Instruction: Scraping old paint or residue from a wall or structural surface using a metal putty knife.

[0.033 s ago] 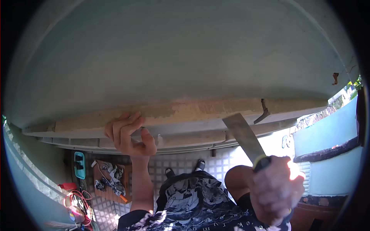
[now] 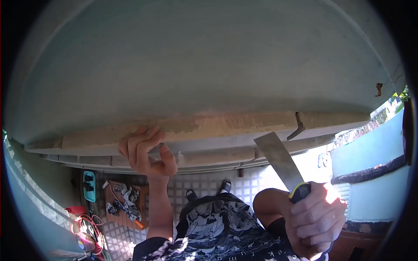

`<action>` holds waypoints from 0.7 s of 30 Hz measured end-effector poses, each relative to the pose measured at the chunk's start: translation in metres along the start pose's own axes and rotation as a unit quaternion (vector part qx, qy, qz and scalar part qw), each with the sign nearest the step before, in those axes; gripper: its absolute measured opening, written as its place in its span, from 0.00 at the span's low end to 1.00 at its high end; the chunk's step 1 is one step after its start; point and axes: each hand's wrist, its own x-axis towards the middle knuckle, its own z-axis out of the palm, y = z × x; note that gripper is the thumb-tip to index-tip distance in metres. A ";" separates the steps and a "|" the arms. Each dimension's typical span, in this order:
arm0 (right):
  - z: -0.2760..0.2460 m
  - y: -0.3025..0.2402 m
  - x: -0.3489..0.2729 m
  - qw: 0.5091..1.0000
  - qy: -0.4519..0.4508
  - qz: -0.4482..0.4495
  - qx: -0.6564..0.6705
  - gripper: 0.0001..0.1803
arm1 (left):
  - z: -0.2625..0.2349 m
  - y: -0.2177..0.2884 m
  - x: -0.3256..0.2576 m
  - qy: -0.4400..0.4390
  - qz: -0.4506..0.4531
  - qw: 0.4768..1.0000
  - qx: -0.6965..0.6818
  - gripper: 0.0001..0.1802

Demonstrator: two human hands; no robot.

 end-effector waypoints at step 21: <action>0.031 0.032 0.010 0.931 0.093 0.241 -0.259 0.17 | 0.000 -0.004 0.003 -0.005 0.002 1.000 -0.015 0.10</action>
